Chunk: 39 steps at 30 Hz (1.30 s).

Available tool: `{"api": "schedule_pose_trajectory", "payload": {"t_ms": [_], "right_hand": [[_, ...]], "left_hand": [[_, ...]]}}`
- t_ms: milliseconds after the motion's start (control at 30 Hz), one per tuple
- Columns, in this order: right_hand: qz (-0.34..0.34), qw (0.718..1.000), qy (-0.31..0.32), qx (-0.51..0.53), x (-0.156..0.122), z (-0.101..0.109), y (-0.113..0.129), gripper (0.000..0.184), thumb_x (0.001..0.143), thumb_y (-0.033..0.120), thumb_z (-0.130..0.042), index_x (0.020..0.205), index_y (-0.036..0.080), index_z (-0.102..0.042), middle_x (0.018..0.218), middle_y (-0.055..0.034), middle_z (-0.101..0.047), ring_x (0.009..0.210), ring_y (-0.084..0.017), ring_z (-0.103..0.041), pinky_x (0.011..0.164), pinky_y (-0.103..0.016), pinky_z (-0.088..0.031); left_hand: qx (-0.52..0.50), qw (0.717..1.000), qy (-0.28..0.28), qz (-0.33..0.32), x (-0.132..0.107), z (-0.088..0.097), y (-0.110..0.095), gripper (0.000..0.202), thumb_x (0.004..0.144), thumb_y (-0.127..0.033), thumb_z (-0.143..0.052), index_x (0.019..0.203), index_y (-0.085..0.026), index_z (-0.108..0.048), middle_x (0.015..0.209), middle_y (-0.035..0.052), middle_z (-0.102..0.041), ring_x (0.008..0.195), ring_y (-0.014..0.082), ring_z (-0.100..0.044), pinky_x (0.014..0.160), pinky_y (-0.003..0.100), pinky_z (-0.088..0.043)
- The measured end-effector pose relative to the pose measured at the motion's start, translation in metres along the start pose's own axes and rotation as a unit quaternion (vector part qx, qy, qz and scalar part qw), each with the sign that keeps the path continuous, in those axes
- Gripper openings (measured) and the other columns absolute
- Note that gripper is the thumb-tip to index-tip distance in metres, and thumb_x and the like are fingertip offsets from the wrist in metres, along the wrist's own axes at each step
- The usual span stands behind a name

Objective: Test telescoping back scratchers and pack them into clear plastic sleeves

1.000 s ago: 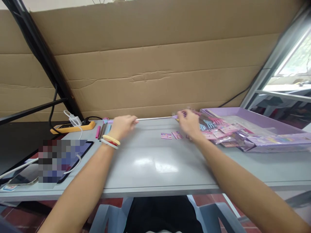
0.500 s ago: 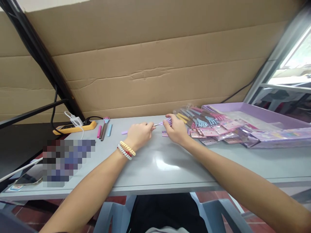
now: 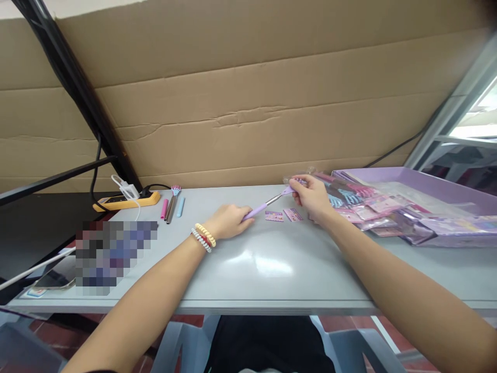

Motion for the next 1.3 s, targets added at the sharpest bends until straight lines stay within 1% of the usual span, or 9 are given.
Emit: {"api": "schedule_pose_trajectory", "payload": {"t_ms": [133, 200, 367, 467, 667, 767, 967, 1100, 1300], "right_hand": [[-0.030, 0.984, 0.110, 0.135, -0.009, -0.030, -0.003, 0.065, 0.055, 0.044, -0.077, 0.104, 0.013, -0.046, 0.061, 0.0021, -0.050, 0.040, -0.009, -0.044, 0.033, -0.018, -0.031], [-0.053, 0.970, 0.166, 0.171, -0.015, -0.044, -0.007, 0.069, 0.052, 0.044, -0.080, 0.103, 0.012, -0.046, 0.064, 0.0012, -0.052, 0.043, -0.010, -0.047, 0.033, -0.018, -0.032], [-0.091, 0.935, 0.319, 0.129, -0.034, -0.073, -0.016, 0.060, 0.055, 0.044, -0.081, 0.094, 0.009, -0.051, 0.071, -0.0048, -0.057, 0.051, -0.013, -0.054, 0.037, -0.019, -0.038], [-0.088, 0.918, 0.374, 0.097, -0.044, -0.085, -0.018, 0.055, 0.060, 0.048, -0.079, 0.089, 0.008, -0.054, 0.078, -0.0075, -0.058, 0.056, -0.013, -0.056, 0.039, -0.018, -0.040], [-0.067, 0.908, 0.412, 0.026, -0.053, -0.092, -0.020, 0.058, 0.068, 0.060, -0.070, 0.085, 0.006, -0.058, 0.081, -0.0094, -0.059, 0.056, -0.011, -0.055, 0.041, -0.017, -0.040], [-0.066, 0.903, 0.424, 0.004, -0.054, -0.093, -0.023, 0.060, 0.071, 0.064, -0.066, 0.078, 0.005, -0.058, 0.072, -0.0093, -0.058, 0.051, -0.009, -0.052, 0.042, -0.017, -0.039], [-0.098, 0.912, 0.396, 0.043, -0.052, -0.091, -0.022, 0.062, 0.063, 0.066, -0.071, 0.078, 0.008, -0.054, 0.071, -0.0089, -0.058, 0.053, -0.011, -0.054, 0.042, -0.018, -0.039], [-0.114, 0.907, 0.404, 0.041, -0.054, -0.092, -0.023, 0.062, 0.062, 0.065, -0.072, 0.077, 0.008, -0.054, 0.066, -0.0074, -0.057, 0.052, -0.011, -0.053, 0.042, -0.017, -0.038], [-0.132, 0.883, 0.449, 0.023, -0.062, -0.098, -0.028, 0.058, 0.066, 0.061, -0.069, 0.074, 0.006, -0.056, 0.068, -0.0096, -0.058, 0.051, -0.009, -0.052, 0.041, -0.016, -0.037]], "left_hand": [[-0.006, 1.000, -0.011, -0.004, -0.001, 0.003, -0.001, 0.032, 0.087, -0.045, -0.039, 0.083, -0.022, -0.060, 0.068, 0.0028, -0.064, 0.059, 0.0170, -0.057, 0.055, 0.026, -0.033], [-0.014, 1.000, -0.014, -0.010, -0.001, 0.005, -0.004, 0.029, 0.085, -0.045, -0.043, 0.079, -0.021, -0.060, 0.066, 0.0020, -0.063, 0.058, 0.0159, -0.056, 0.055, 0.026, -0.032], [-0.019, 0.999, -0.021, -0.015, -0.002, 0.007, -0.007, 0.028, 0.083, -0.043, -0.046, 0.076, -0.020, -0.061, 0.063, 0.0017, -0.062, 0.058, 0.0154, -0.056, 0.054, 0.026, -0.032], [-0.018, 1.000, -0.017, -0.018, -0.002, 0.005, -0.008, 0.030, 0.083, -0.044, -0.045, 0.077, -0.021, -0.062, 0.061, 0.0015, -0.061, 0.056, 0.0158, -0.055, 0.054, 0.027, -0.032], [-0.020, 1.000, 0.003, -0.018, -0.001, -0.002, -0.010, 0.034, 0.083, -0.050, -0.045, 0.075, -0.021, -0.060, 0.061, 0.0015, -0.061, 0.056, 0.0152, -0.055, 0.054, 0.026, -0.030], [-0.027, 0.999, 0.004, -0.027, 0.000, -0.002, -0.012, 0.036, 0.083, -0.052, -0.044, 0.074, -0.021, -0.058, 0.061, 0.0012, -0.060, 0.055, 0.0145, -0.053, 0.053, 0.026, -0.029], [-0.107, 0.992, 0.022, -0.059, -0.003, 0.002, -0.017, 0.049, 0.088, -0.056, -0.027, 0.069, -0.020, -0.054, 0.058, -0.0010, -0.055, 0.051, 0.0114, -0.044, 0.054, 0.025, -0.028], [-0.103, 0.994, 0.015, -0.035, -0.004, 0.007, -0.007, 0.049, 0.091, -0.048, -0.023, 0.066, -0.020, -0.054, 0.057, -0.0004, -0.053, 0.051, 0.0120, -0.042, 0.054, 0.026, -0.027], [-0.095, 0.993, 0.062, -0.004, -0.004, -0.004, 0.000, 0.053, 0.088, -0.056, -0.024, 0.065, -0.020, -0.055, 0.055, 0.0003, -0.053, 0.049, 0.0131, -0.042, 0.051, 0.028, -0.027]]}}
Point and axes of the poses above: each hand's wrist, its own x-axis towards the middle knuckle, its own z-axis out of the back of the hand, y = z × x, the point moved 9 cm from there along x, towards the middle knuckle
